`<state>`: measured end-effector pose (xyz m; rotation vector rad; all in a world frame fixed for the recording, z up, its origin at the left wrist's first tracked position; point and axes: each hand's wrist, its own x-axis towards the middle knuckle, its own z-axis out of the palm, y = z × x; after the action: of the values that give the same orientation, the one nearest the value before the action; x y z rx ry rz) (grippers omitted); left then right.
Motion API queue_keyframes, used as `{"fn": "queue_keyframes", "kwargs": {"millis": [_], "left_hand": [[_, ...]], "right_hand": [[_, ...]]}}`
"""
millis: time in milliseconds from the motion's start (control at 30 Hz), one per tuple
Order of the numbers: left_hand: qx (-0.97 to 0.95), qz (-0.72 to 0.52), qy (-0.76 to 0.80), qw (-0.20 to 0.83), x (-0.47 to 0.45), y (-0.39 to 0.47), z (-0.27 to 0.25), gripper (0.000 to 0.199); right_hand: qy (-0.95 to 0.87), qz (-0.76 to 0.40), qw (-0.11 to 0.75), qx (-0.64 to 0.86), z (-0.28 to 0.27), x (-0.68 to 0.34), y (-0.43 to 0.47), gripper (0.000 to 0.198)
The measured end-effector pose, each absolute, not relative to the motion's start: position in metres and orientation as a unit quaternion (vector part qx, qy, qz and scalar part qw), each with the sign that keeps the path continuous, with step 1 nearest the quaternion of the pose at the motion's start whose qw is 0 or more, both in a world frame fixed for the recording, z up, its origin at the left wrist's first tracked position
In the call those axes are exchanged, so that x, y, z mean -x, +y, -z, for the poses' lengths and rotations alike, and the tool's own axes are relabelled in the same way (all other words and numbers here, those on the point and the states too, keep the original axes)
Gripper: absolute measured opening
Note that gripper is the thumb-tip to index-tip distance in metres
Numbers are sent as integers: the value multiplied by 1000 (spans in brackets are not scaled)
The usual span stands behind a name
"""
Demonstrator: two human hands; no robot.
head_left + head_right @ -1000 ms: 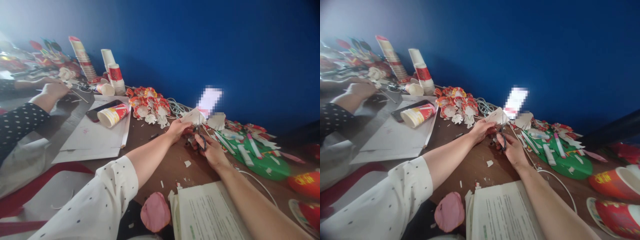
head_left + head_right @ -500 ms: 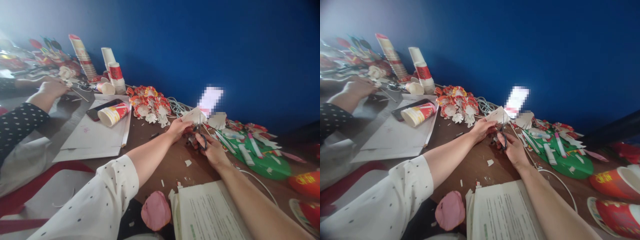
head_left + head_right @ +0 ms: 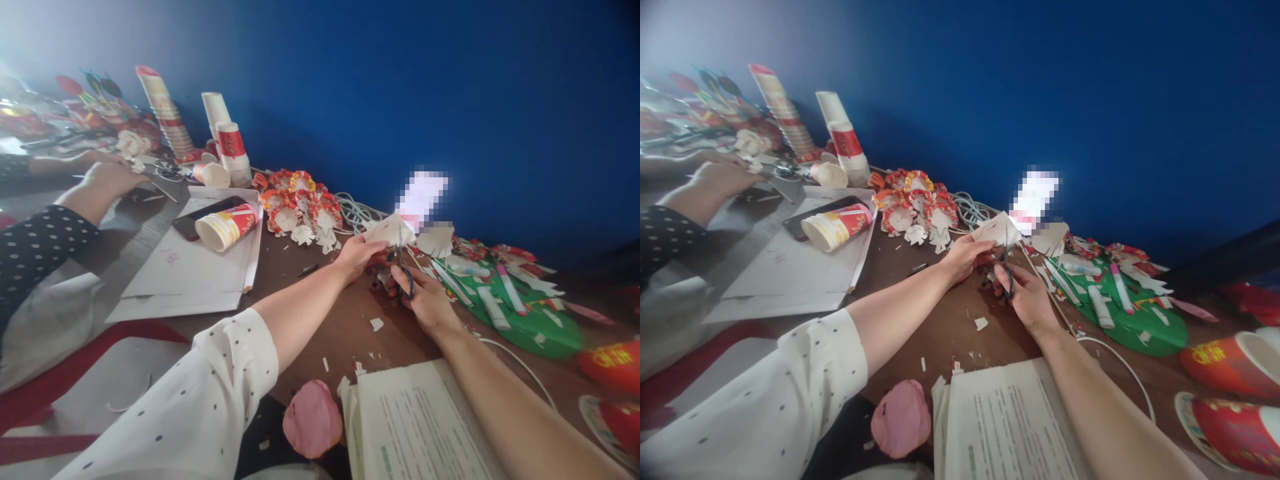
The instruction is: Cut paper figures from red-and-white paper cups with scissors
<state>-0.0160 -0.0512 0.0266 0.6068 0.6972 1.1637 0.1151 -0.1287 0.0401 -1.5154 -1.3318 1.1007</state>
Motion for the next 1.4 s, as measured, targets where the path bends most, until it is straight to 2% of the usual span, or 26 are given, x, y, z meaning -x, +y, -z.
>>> {"fn": "queue_keyframes", "kwargs": {"millis": [333,867,1400], "left_hand": [[-289,-522,328,733,18,-52,-29,15],[-294,-521,329,731,18,-52,-30,17],[-304,-523,315,731,16,-47,-22,30]], "right_hand": [[-525,-431,413,608,-43,-113,-129,55],[-534,-428,414,600,-40,-115,-129,57],[-533,-445,420,584,-31,-120,-124,48]]}}
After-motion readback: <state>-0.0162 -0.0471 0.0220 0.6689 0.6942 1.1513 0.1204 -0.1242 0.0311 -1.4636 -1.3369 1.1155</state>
